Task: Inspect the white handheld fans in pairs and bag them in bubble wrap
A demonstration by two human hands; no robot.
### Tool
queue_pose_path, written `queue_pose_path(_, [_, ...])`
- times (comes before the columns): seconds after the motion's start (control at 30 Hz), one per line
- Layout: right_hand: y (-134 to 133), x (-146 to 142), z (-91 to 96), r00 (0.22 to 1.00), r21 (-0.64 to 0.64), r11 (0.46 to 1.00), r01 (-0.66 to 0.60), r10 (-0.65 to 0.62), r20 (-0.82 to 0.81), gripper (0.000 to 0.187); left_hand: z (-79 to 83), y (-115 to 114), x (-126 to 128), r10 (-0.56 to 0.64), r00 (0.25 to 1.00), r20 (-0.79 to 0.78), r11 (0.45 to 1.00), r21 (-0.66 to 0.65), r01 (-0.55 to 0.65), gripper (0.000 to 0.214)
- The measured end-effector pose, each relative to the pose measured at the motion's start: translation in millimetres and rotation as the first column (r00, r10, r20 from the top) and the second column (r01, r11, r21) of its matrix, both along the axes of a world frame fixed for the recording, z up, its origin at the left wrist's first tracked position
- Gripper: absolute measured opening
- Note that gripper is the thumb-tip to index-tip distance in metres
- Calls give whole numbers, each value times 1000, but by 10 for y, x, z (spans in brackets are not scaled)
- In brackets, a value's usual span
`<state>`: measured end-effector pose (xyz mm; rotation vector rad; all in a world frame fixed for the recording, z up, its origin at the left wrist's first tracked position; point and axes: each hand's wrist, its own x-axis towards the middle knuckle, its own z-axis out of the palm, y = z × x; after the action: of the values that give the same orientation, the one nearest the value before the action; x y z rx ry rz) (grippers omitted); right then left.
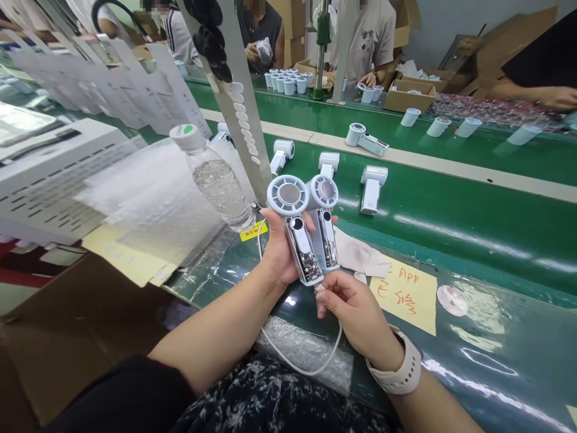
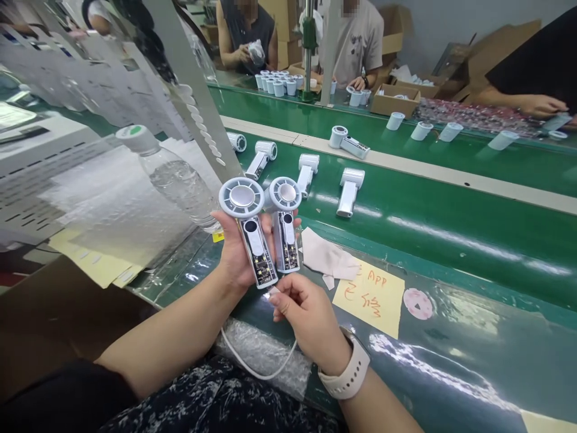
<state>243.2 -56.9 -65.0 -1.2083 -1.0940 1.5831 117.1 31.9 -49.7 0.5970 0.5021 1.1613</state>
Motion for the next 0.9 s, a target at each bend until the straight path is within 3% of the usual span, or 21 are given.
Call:
queue_pose_path(0.1, [-36,-58,-15,998,43,999,30,-32,48,35,-9,-10,13,35,999,-38,999,41,-33,70])
queue_pose_path(0.2, [-75,-122,-43,994,-7,994,106,-106,8,42,-37,-25,38,102,992,-70,990,100,-95,70])
queue_pose_path(0.3, [-99,-159,-49,996,-23,997,76,-77,-47,42,-58,-35,55,75,995,-61,993,100,-69,71])
queue_pose_path(0.4, [-97,-134,-6,998,114,993,9,-15,54,36,-51,-28,44,30,1000,-4,999,44,-29,70])
queue_pose_path(0.47, [-85,-105,26,992,235,972,11,-41,123,34,-37,-16,25,30,997,70,999,-11,-30,69])
queue_pose_path(0.53, [-72,-85,36,986,272,960,69,-108,131,34,-22,-6,7,29,992,122,998,-60,-21,70])
queue_pose_path(0.73, [-46,-104,-61,976,89,974,208,-212,40,41,-1,-33,15,21,996,82,1000,14,-22,68])
queue_pose_path(0.9, [-35,-125,-126,973,-4,976,219,-218,-79,45,-27,-64,52,63,998,19,986,154,-65,69])
